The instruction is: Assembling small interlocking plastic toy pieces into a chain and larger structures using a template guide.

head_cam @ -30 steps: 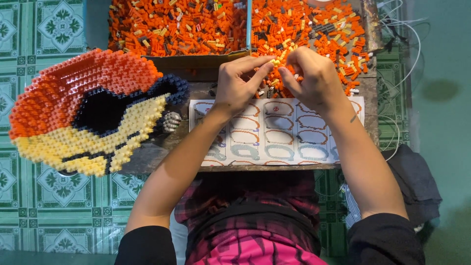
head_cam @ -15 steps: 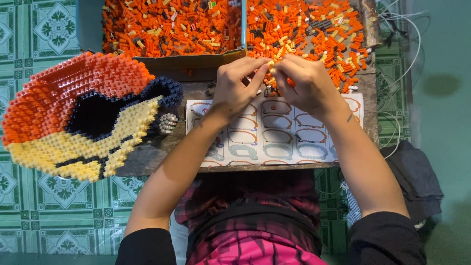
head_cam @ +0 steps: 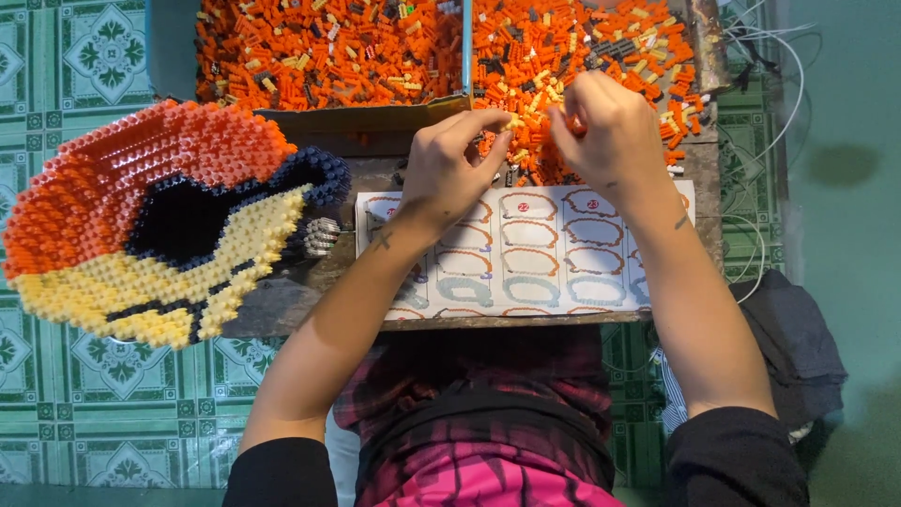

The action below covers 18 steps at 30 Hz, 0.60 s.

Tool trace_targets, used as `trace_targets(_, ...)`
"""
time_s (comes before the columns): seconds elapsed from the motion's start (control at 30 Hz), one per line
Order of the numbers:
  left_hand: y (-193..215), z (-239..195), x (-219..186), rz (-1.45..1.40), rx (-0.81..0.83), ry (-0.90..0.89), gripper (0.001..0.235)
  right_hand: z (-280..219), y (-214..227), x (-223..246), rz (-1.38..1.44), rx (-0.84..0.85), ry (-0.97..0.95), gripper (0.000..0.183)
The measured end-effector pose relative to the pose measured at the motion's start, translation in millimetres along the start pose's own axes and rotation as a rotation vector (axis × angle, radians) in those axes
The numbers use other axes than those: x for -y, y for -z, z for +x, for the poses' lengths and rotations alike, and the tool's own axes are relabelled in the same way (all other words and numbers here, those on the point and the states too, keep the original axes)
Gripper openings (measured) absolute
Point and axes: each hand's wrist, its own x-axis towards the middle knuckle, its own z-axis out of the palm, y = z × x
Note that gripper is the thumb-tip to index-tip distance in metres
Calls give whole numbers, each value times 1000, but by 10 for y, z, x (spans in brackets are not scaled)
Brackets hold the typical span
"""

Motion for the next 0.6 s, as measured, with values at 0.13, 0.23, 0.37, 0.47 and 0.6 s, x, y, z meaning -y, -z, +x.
trace_targets(0.13, -12, -22, 24, 116, 33, -45, 19, 49, 93, 213, 45, 30, 59, 12)
trace_targets(0.23, -12, -48, -16, 255, 70, 0, 21, 5, 11, 182, -53, 99, 64, 18)
trace_targets(0.37, -142, -91, 133, 307, 108, -57, 33, 11, -6, 140, 3, 99, 75, 14)
trace_targets(0.47, -206, -113, 119, 316, 104, -94, 28, 20, 45, 169, 53, 90, 91, 15)
trace_targets(0.6, -225, -90, 54, 355, 122, -85, 24, 18, 42, 148, 55, 93, 110, 15)
